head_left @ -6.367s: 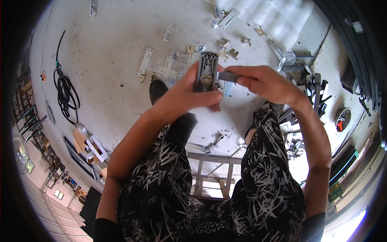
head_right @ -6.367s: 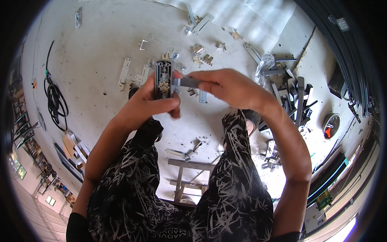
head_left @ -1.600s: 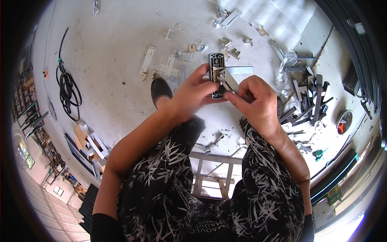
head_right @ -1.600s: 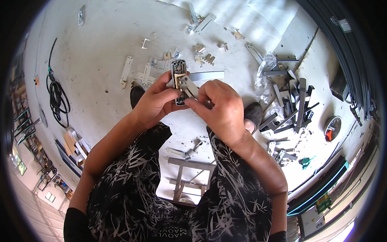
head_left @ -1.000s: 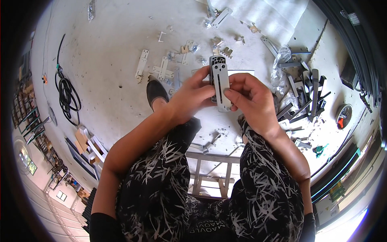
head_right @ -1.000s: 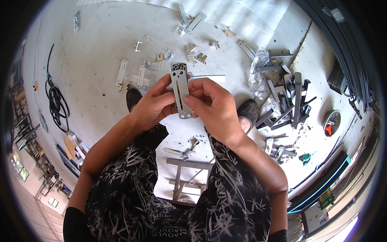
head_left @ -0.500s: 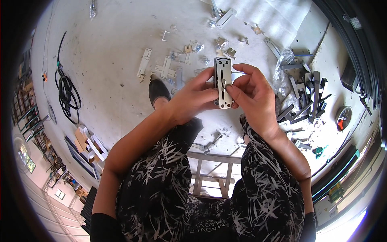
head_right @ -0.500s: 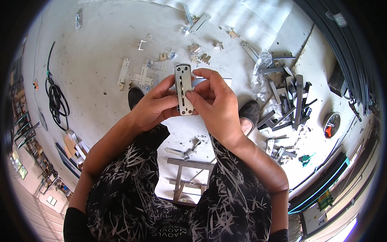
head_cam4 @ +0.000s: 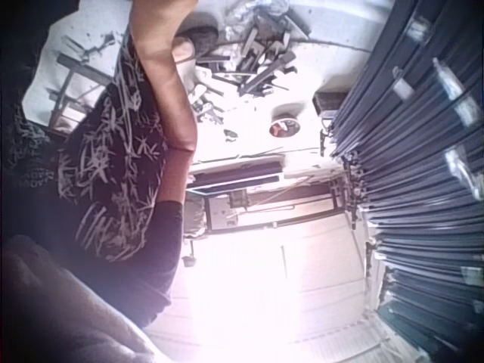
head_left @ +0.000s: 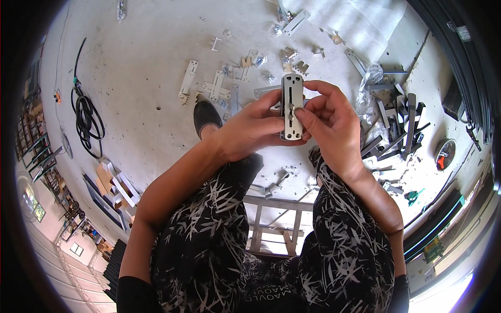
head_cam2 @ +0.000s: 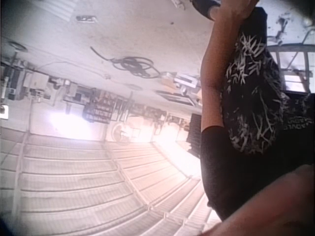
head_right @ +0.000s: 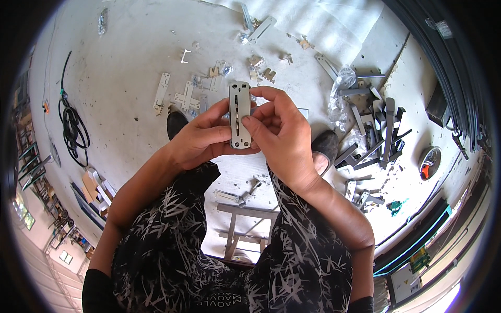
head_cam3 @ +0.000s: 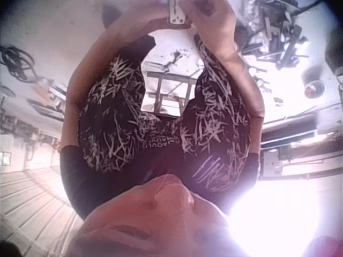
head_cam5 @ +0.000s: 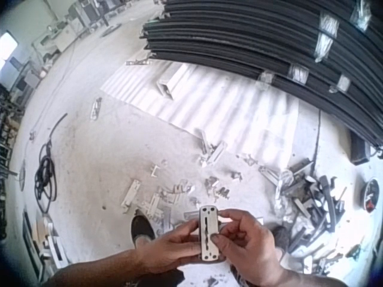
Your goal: The person joins small silver metal components together by hand while sitting on a stool, turning the parts over to align them.
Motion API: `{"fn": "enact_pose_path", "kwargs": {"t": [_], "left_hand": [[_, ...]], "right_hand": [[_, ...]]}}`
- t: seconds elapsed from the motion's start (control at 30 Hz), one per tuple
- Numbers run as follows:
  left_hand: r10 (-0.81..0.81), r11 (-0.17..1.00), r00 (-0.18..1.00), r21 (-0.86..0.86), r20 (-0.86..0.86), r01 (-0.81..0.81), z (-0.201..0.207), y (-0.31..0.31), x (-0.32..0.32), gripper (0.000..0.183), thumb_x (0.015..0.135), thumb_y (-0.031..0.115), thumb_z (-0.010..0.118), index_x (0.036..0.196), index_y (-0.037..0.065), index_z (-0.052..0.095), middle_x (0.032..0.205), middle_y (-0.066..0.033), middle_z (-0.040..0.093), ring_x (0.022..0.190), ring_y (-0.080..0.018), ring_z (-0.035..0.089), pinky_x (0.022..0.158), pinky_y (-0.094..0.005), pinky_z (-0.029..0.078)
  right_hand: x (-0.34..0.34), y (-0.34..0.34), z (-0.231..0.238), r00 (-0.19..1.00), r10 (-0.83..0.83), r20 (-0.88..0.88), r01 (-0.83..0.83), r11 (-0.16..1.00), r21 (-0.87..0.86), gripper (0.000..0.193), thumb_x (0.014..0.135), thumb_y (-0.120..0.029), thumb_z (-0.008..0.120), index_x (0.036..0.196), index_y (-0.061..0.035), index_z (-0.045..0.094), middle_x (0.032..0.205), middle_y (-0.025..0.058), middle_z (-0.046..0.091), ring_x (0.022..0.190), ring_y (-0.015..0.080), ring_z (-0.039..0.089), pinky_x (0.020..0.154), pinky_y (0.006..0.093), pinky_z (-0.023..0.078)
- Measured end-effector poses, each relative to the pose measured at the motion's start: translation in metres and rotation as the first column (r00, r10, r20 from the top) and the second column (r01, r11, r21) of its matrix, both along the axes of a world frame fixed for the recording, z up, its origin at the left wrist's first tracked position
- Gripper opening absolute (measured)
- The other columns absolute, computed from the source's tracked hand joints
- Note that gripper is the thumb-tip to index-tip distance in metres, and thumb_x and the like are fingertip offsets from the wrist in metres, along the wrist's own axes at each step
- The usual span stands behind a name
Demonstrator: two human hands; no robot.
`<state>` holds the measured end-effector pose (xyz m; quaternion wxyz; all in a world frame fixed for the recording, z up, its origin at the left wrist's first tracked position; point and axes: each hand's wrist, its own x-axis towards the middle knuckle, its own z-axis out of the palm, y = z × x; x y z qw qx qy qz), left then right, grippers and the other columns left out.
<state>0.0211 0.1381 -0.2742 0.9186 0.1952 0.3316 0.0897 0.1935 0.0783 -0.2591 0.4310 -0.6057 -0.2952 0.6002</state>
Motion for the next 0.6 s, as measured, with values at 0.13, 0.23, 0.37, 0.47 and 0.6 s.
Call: {"fn": "enact_pose_path", "kwargs": {"t": [0.13, 0.23, 0.37, 0.47, 0.6], "left_hand": [[-0.018, 1.0, 1.0, 0.012, 0.011, 0.018, 0.0019, 0.0001, 0.0005, 0.06, 0.095, 0.007, 0.048, 0.147, 0.01, 0.019, 0.131, -0.0149, 0.049, 0.116, -0.0257, 0.055, 0.102, -0.05, 0.044], [-0.012, 1.0, 1.0, 0.011, -0.004, 0.013, 0.0057, 0.0022, 0.0027, 0.06, 0.096, 0.008, 0.049, 0.147, 0.01, 0.018, 0.13, -0.0155, 0.05, 0.115, -0.0259, 0.055, 0.102, -0.049, 0.045], [-0.055, 0.998, 0.997, 0.015, -0.048, 0.056, 0.0047, 0.0053, 0.0012, 0.059, 0.096, 0.01, 0.049, 0.147, 0.01, 0.019, 0.129, -0.0156, 0.05, 0.114, -0.0261, 0.056, 0.101, -0.047, 0.046], [-0.064, 0.998, 0.997, 0.025, -0.037, 0.065, 0.004, 0.0044, 0.0002, 0.059, 0.096, 0.01, 0.049, 0.147, 0.01, 0.019, 0.129, -0.0157, 0.05, 0.115, -0.0263, 0.056, 0.1, -0.0461, 0.046], [-0.038, 0.999, 0.999, 0.033, -0.003, 0.038, 0.0041, 0.0033, 0.0023, 0.059, 0.096, 0.01, 0.049, 0.147, 0.01, 0.019, 0.13, -0.0163, 0.049, 0.116, -0.0267, 0.055, 0.1, -0.0465, 0.046]], "right_hand": [[0.0003, 0.0004, 0.0024, 1.0, 0.004, -0.028, -0.005, 1.0, -0.017, 0.038, 0.085, 0.004, 0.063, 0.121, -0.0015, 0.052, 0.079, 0.0033, 0.059, 0.067, 0.0052, 0.058, 0.056, 0.0185, 0.048], [-0.0007, -0.0022, 0.0052, 1.0, -0.005, -0.019, 0.006, 1.0, 0.02, 0.039, 0.085, 0.004, 0.063, 0.122, -0.0017, 0.051, 0.079, 0.0026, 0.058, 0.066, 0.005, 0.057, 0.056, 0.0186, 0.048], [-0.0011, -0.0049, 0.0049, 0.999, -0.015, -0.038, 0.017, 0.999, 0.036, 0.039, 0.085, 0.006, 0.062, 0.122, -0.0014, 0.051, 0.079, 0.0016, 0.057, 0.066, 0.0047, 0.055, 0.056, 0.0189, 0.048], [-0.0004, -0.0053, 0.0039, 0.999, -0.013, -0.053, 0.013, 1.0, 0.015, 0.039, 0.085, 0.005, 0.062, 0.122, -0.0011, 0.051, 0.08, 0.0021, 0.057, 0.066, 0.0046, 0.055, 0.056, 0.0187, 0.048], [-0.0005, -0.0051, 0.0015, 0.998, -0.03, -0.061, 0.032, 0.999, 0.02, 0.038, 0.086, 0.005, 0.062, 0.122, -0.001, 0.05, 0.08, 0.0026, 0.058, 0.067, 0.0045, 0.056, 0.055, 0.0182, 0.048]]}}
